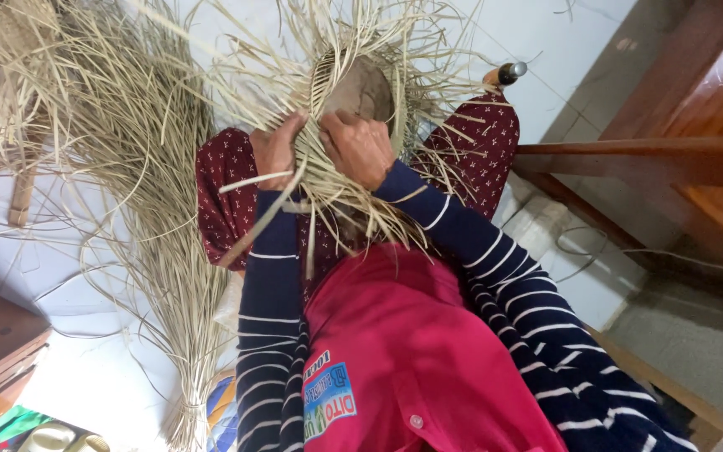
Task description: The person sits on the floor and weaves dried straw strands into a circular base, repeatedly pulling and tucking fibers to build up the structure. The hands work continuously to interlace the straw, forming a tight woven pattern.
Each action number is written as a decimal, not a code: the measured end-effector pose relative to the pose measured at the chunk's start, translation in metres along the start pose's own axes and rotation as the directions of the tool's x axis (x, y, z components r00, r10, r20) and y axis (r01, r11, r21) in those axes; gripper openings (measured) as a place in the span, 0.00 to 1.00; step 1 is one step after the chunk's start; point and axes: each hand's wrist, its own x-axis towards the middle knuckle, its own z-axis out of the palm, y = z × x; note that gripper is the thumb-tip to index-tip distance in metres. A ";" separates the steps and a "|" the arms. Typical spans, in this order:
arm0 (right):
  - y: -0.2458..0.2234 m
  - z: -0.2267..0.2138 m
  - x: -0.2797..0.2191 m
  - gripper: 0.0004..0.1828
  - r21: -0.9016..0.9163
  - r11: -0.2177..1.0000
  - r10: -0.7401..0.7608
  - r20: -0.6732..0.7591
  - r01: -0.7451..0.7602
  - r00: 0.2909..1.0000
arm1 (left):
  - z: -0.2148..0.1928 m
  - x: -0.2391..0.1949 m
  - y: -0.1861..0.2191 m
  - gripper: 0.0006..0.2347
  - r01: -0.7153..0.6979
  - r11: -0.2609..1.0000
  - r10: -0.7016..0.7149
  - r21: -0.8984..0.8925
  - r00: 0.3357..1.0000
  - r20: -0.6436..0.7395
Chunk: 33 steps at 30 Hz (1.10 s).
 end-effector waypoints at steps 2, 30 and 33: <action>0.000 0.004 -0.001 0.13 0.045 0.999 0.029 0.029 -0.030 0.999 | -0.004 0.020 -0.018 0.20 -0.108 0.991 0.111 0.073 0.993 -0.041; 0.001 -0.181 -0.089 0.06 0.457 0.881 -0.179 0.090 0.119 0.980 | 0.000 -0.002 -0.035 0.20 -0.412 0.909 0.411 0.059 0.911 0.030; -0.001 -0.166 -0.072 0.06 0.019 0.964 -0.266 0.002 0.266 0.964 | 0.001 -0.033 -0.025 0.28 -0.528 0.715 0.664 0.459 0.719 -0.206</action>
